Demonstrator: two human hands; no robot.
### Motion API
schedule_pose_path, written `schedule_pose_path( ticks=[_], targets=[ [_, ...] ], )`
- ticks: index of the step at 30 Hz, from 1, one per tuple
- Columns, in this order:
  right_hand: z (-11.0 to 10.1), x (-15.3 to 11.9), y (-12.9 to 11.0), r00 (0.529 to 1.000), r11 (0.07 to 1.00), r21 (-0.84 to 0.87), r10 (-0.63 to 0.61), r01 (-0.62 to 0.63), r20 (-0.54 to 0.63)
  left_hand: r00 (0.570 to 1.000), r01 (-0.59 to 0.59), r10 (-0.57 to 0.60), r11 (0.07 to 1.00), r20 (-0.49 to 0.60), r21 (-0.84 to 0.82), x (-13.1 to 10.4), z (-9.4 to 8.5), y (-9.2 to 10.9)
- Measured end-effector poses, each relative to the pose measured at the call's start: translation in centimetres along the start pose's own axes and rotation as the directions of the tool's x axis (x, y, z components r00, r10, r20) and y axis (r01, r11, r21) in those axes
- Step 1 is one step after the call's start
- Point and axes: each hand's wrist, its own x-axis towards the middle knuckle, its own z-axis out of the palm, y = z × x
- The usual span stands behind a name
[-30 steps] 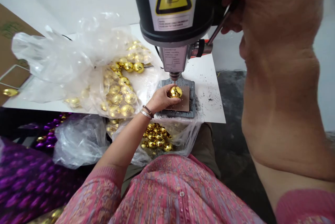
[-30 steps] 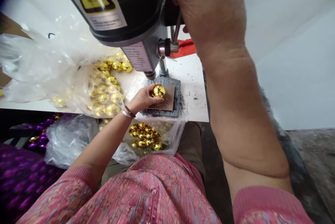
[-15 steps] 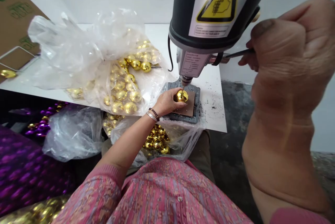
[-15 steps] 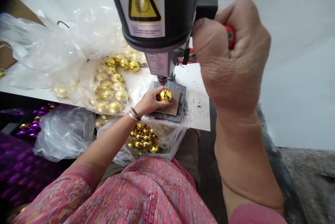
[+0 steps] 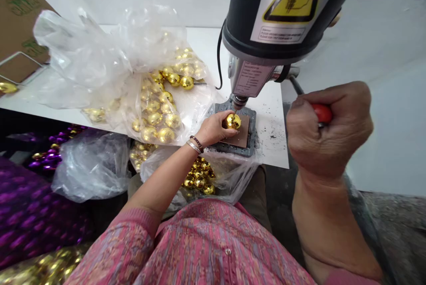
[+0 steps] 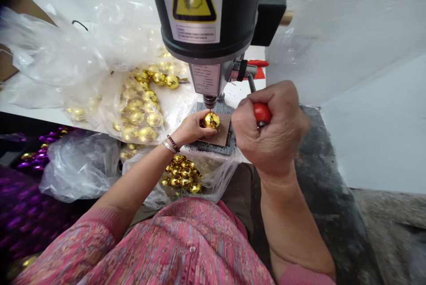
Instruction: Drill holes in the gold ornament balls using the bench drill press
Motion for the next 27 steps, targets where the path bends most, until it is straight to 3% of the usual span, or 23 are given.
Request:
schedule_pose_path(
  ticks=[8,18,27],
  targets=[
    [1.1,-2.0,1.1,0.995,0.994,0.043,-0.098,0.099,-0.018,1.000,-0.023,0.023,0.999,-0.010,0.040,-0.1,0.0,0.3],
    [3.1,-3.6,2.9,0.981,0.971,0.172,-0.148,0.168,-0.123,0.999,-0.052,0.051,0.998,0.007,0.044,-0.1,0.0,0.0],
    [5.3,-5.6,4.5,0.971,0.951,0.229,-0.172,0.208,-0.166,1.000,-0.016,0.016,0.998,0.006,0.065,-0.4,-0.3,1.1]
  ],
)
